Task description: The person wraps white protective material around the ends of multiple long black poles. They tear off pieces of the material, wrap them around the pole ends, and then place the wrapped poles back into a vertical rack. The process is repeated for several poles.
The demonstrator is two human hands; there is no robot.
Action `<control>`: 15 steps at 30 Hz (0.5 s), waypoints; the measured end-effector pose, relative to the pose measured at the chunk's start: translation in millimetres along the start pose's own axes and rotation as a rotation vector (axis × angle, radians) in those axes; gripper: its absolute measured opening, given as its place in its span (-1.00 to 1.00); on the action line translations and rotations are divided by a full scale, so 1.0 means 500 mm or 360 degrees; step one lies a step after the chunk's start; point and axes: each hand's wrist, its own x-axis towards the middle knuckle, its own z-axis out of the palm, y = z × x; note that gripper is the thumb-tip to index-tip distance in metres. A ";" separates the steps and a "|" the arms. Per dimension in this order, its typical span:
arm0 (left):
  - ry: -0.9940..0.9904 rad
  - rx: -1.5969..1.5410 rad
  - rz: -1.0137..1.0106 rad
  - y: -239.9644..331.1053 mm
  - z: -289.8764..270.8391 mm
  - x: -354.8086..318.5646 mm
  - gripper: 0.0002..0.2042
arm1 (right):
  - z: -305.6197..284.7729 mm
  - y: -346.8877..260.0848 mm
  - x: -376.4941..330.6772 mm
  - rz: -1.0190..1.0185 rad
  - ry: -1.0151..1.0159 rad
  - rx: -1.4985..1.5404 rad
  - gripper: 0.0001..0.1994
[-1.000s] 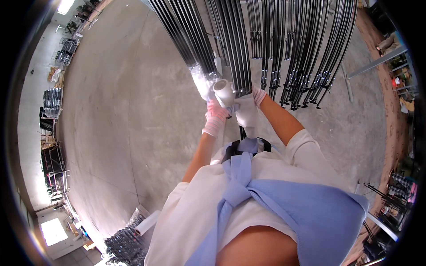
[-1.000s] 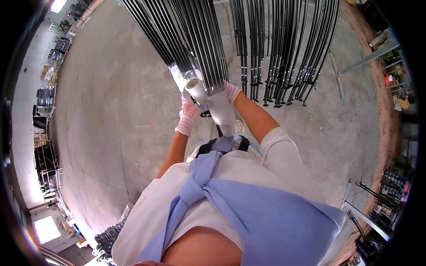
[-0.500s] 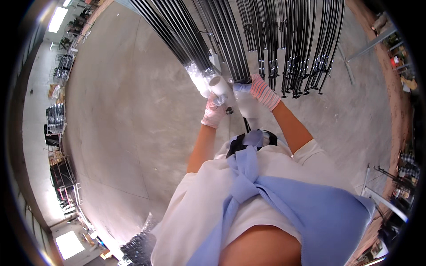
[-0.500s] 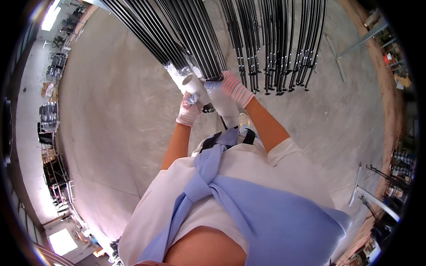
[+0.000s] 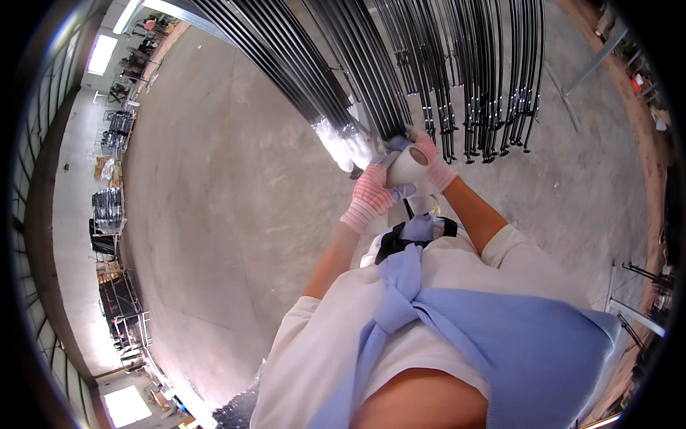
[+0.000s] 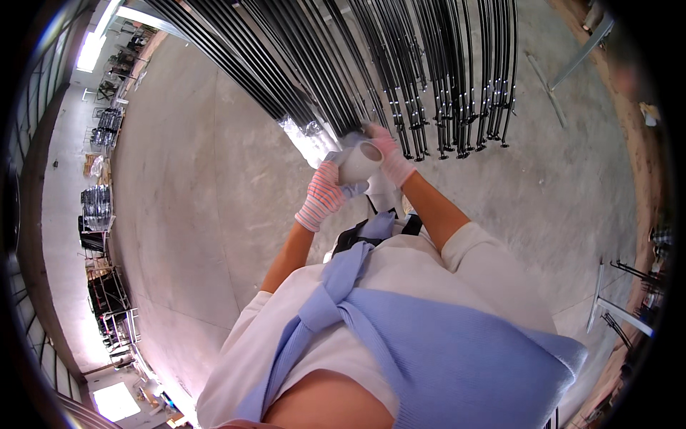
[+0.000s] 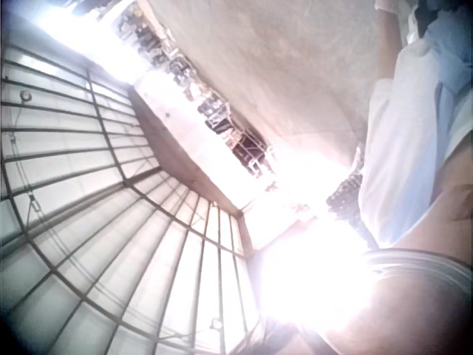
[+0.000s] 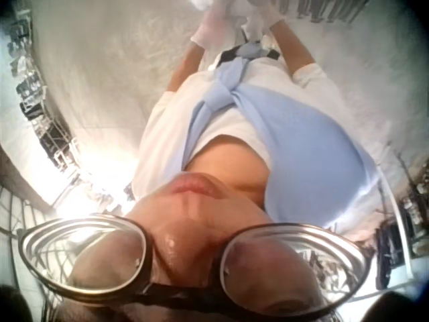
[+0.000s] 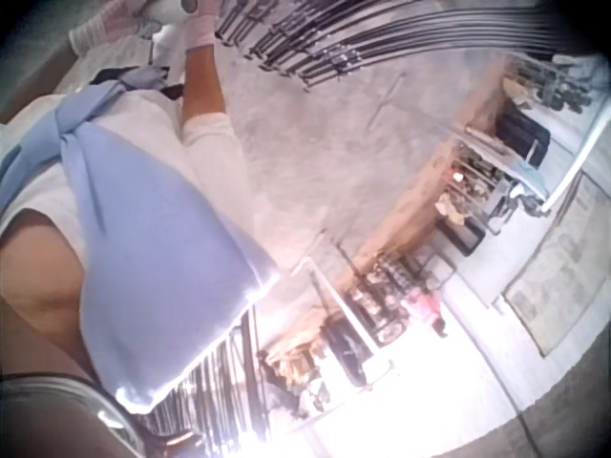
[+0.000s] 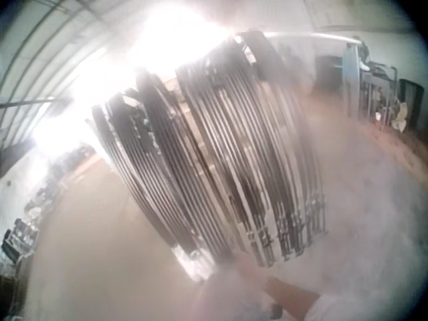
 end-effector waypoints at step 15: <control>0.0478 -0.0361 -0.0556 -0.083 -0.019 0.115 -0.72 | 0.029 -0.089 -0.147 0.0064 0.0192 0.0625 -0.55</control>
